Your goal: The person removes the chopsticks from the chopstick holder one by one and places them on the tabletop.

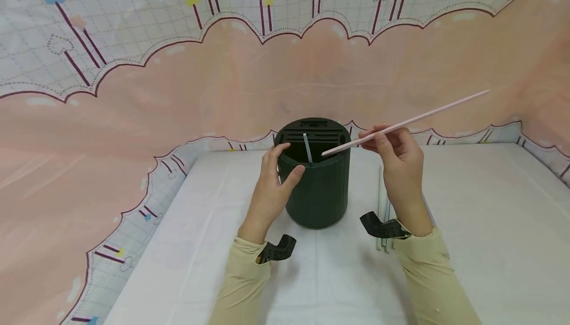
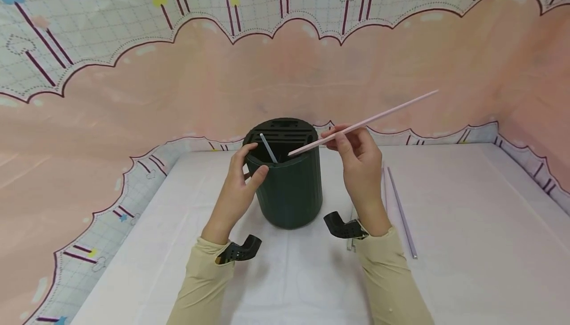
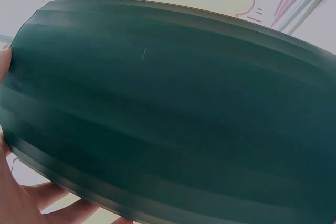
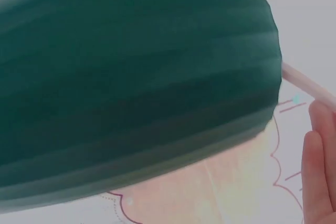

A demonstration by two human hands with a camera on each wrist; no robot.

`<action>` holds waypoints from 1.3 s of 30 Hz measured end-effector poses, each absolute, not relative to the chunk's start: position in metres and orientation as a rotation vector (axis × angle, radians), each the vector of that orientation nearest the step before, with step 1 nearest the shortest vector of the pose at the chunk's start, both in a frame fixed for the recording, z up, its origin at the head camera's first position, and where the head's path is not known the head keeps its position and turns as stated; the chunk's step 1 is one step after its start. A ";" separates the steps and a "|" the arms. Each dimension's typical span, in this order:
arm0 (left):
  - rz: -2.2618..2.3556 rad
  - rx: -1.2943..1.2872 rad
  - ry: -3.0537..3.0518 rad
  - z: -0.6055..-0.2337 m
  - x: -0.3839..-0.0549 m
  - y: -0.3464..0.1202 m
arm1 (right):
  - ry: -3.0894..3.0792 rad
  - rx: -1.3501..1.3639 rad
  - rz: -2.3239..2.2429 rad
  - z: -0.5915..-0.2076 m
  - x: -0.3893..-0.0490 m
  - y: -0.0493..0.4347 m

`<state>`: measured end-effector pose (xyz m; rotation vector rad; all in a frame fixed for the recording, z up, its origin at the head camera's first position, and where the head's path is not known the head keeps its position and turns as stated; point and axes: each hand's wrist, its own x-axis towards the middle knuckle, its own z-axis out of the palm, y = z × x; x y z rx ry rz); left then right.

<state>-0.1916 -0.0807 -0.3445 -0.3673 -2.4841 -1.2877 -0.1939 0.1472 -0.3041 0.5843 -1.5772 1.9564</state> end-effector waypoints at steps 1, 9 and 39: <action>-1.288 -0.367 -2.484 -0.344 -0.192 -0.081 | -1.575 0.580 1.965 -0.305 -0.196 0.150; -1.289 -0.364 -2.480 -0.344 -0.191 -0.079 | -1.450 0.511 2.072 -0.314 -0.205 0.174; -1.290 -0.312 -2.500 -0.339 -0.187 -0.074 | -2.580 0.269 1.666 -0.336 -0.226 0.204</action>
